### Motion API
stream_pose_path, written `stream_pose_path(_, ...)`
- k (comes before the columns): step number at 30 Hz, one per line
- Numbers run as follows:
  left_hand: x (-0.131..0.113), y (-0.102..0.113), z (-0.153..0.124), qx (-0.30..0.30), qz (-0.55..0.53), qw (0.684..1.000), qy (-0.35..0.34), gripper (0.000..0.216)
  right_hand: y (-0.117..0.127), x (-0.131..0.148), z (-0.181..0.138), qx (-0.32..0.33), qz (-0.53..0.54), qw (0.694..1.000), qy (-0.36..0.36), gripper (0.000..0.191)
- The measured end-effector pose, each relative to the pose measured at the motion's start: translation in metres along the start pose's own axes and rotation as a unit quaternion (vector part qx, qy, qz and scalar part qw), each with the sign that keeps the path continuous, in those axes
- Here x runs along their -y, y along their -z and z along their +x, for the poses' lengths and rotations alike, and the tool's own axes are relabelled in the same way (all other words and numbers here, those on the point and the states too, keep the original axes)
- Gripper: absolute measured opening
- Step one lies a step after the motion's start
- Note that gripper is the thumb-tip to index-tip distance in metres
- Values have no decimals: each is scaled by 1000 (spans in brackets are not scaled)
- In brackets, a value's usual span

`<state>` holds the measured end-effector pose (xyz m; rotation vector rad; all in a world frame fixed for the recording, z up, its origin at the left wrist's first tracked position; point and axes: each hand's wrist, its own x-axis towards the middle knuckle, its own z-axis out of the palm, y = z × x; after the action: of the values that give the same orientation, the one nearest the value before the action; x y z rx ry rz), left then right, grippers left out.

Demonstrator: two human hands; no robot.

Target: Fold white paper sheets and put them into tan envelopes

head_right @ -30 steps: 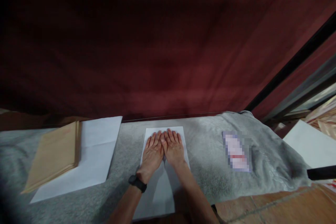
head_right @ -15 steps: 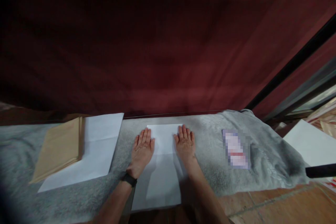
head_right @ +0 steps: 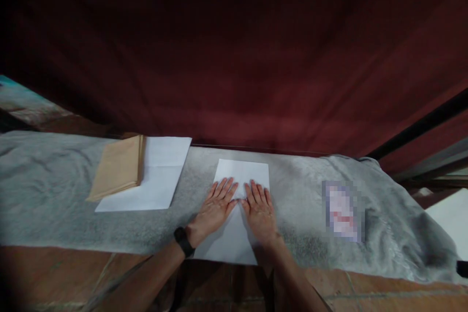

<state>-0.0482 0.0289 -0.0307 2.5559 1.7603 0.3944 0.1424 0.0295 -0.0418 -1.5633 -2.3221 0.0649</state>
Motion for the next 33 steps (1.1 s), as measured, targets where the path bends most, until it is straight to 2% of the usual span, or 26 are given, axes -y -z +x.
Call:
stream_pose_path(9, 34, 15, -21, 19, 25, 999, 28, 53, 10, -48, -17, 8, -33, 998, -53, 53)
stream_pose_path(13, 58, 27, -30, 58, -5, 998, -20, 52, 16, -71, -27, 28, -28, 998, -54, 51)
stream_pose_path(18, 78, 44, -37, 131, -67, 988, -54, 68, 32, -92, -39, 83, 38, 995, -39, 52)
stream_pose_path(24, 80, 60, -34, 201, -116, 971, -53, 78, 57, -89, -41, 172, 117, 978, -22, 67)
stream_pose_path(29, 75, 68, -32, 215, -107, 969, -52, 87, 66, -76, -39, 207, 133, 969, -14, 69)
stream_pose_path(33, 77, 66, -30, 227, -93, 968, -56, 86, 71, -80, -38, 213, 155, 965, -2, 66)
